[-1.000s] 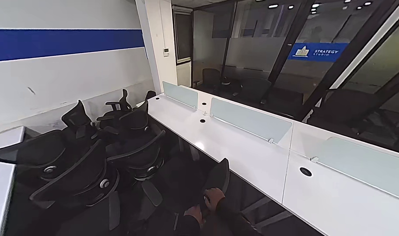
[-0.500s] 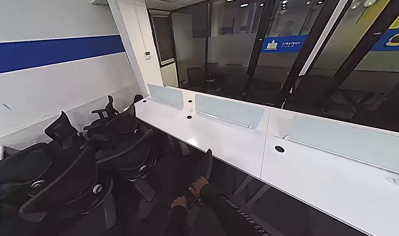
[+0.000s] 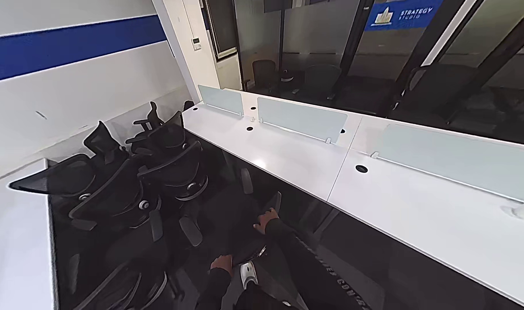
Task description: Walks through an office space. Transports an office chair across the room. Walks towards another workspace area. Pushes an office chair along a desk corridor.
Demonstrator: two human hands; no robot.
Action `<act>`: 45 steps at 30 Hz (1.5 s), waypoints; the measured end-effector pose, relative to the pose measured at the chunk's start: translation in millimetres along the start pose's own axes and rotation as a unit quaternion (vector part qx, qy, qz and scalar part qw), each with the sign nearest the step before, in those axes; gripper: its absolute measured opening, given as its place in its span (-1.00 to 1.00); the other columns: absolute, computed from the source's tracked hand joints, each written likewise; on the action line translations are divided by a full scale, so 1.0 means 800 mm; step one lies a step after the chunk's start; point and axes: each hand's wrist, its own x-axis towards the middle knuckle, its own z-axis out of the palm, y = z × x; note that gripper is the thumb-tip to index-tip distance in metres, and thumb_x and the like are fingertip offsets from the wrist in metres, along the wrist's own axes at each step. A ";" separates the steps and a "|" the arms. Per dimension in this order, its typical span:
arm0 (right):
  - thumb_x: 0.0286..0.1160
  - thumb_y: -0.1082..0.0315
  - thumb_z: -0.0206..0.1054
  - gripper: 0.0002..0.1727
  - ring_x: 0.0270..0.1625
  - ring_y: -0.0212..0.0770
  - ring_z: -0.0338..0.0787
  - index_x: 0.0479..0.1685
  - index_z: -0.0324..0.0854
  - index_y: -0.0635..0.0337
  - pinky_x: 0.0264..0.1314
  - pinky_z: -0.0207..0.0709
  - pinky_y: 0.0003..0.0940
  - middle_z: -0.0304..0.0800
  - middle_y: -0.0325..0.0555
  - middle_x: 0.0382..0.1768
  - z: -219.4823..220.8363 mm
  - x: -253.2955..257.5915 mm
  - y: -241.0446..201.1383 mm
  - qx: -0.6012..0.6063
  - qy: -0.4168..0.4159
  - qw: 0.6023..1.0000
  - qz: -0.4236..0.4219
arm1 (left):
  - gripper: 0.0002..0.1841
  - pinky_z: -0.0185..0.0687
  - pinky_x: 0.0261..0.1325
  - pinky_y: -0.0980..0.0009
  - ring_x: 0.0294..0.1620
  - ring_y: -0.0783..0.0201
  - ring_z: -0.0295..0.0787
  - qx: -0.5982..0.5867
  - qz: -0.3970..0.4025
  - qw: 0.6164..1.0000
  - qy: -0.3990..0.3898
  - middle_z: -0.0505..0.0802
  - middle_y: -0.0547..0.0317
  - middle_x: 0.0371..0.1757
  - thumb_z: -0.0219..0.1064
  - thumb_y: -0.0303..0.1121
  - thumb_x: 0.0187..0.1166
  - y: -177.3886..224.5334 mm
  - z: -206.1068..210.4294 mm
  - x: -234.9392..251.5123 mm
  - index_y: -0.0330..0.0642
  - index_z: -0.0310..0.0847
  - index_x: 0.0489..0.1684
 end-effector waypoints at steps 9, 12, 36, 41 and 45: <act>0.32 -0.15 0.51 -0.23 0.68 0.39 0.43 0.42 0.68 0.24 0.66 0.01 0.64 0.60 0.28 0.55 0.052 -0.004 0.066 -0.034 -0.019 0.982 0.183 | -0.27 0.55 0.51 -0.32 0.55 -0.12 0.67 -0.033 0.066 0.996 -0.046 0.73 0.08 0.57 0.52 -0.19 0.37 0.011 0.120 -0.104 0.18 0.50 0.70; 0.20 -0.20 0.51 -0.31 0.33 0.23 0.79 0.15 0.77 0.19 0.27 0.59 0.36 0.82 0.20 0.24 0.048 -0.031 0.072 0.018 -0.046 0.970 0.239 | -0.33 0.48 0.61 -0.26 0.63 -0.05 0.60 -0.052 0.103 0.992 -0.056 0.69 0.12 0.62 0.40 -0.18 0.53 0.009 0.154 -0.125 0.19 0.42 0.75; 0.37 -0.18 0.44 -0.28 0.62 0.40 0.51 0.43 0.68 0.12 0.57 0.24 0.58 0.67 0.31 0.46 0.225 -0.281 -0.056 0.103 -0.018 0.948 0.302 | -0.33 0.40 0.72 -0.05 0.68 0.10 0.54 0.061 0.309 0.948 0.039 0.67 0.17 0.64 0.45 -0.19 0.45 -0.168 0.231 -0.180 0.02 0.52 0.66; 0.60 -0.04 0.34 -0.40 0.67 0.51 0.39 0.40 0.68 0.26 0.59 0.10 0.66 0.57 0.42 0.53 0.255 -0.290 -0.098 0.098 -0.068 0.933 0.340 | -0.32 0.49 0.62 -0.18 0.58 0.00 0.65 0.139 0.259 0.956 0.009 0.75 0.15 0.56 0.46 -0.28 0.40 -0.181 0.217 -0.188 0.14 0.53 0.66; 0.61 0.17 0.31 -0.53 0.62 0.48 0.50 0.41 0.68 0.24 0.65 -0.05 0.73 0.65 0.36 0.48 0.271 -0.327 -0.107 0.122 -0.076 0.936 0.321 | -0.39 0.58 0.44 -0.34 0.50 -0.17 0.69 0.185 0.233 0.954 -0.021 0.78 0.01 0.48 0.45 -0.32 0.40 -0.169 0.226 -0.199 0.13 0.60 0.56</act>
